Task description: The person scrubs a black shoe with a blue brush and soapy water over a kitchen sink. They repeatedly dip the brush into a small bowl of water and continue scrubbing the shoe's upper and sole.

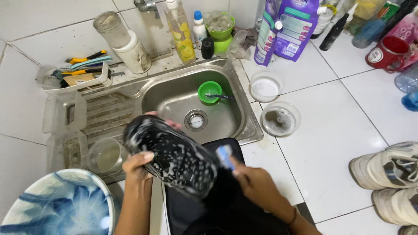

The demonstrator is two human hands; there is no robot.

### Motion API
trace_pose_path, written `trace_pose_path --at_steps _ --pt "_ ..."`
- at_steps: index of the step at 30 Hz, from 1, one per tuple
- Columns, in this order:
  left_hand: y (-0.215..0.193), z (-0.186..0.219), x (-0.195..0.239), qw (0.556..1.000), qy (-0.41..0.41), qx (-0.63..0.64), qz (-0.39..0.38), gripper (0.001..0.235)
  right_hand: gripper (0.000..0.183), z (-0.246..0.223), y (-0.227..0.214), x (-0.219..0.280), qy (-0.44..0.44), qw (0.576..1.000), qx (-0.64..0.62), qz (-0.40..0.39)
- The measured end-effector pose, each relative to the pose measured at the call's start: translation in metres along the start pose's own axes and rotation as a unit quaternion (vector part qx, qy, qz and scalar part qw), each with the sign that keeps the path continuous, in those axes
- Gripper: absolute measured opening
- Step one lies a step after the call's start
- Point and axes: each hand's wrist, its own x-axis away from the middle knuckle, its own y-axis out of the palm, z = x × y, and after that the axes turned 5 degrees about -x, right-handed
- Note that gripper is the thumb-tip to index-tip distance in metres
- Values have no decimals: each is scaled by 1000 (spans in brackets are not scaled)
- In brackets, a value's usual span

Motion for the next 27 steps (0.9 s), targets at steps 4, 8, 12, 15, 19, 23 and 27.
trace_pose_path --at_steps 4,8,12,15,19,23,27 --pt "3 -14 4 981 137 -126 -46 77 55 -41 -33 -17 30 997 -57 36" --pt "22 -34 28 937 178 -299 -43 68 28 -77 -32 -14 -105 993 -33 44" --pt "48 -10 54 884 137 -447 8 57 57 -131 -42 9 -266 958 -100 -25" --pt "70 0 76 819 50 -544 175 58 67 -107 -18 5 -277 958 41 66" --pt "68 -8 84 820 96 -520 218 51 60 -58 1 -7 -100 995 20 -1" --pt "62 5 90 841 76 -530 84 56 62 -120 -36 7 -131 988 -39 -75" --pt "76 3 95 830 73 -549 69 55 63 -116 -39 3 -241 966 -81 -36"
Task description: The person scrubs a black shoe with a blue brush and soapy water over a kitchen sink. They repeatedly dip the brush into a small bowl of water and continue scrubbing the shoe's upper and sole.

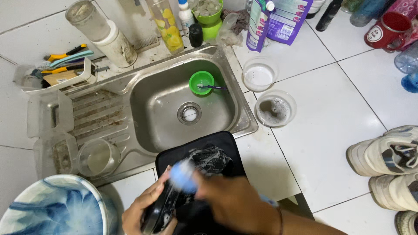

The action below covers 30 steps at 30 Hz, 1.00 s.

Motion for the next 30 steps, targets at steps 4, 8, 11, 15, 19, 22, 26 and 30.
trace_pose_path --at_steps 4,8,11,15,19,22,26,30 --pt "-24 -118 32 916 -161 200 -307 51 51 52 0 0 286 952 99 -54" --pt "-15 -31 11 995 36 71 -60 59 44 -8 -9 5 114 989 -4 -93" --pt "-42 -67 26 979 35 87 -182 58 44 36 2 0 147 980 60 -121" --pt "-40 -37 21 970 17 122 -209 50 51 64 -13 -15 330 934 72 -114" --pt "-34 -46 23 981 61 82 -164 38 49 8 -15 -1 156 983 -51 -79" --pt "-41 -50 26 979 15 103 -178 52 75 45 6 20 86 994 -55 -34" --pt "-44 -67 36 977 15 158 -139 43 40 107 -2 17 389 915 26 -104" --pt "-48 -73 33 963 -124 128 -205 46 32 53 -14 11 303 946 -60 -95"
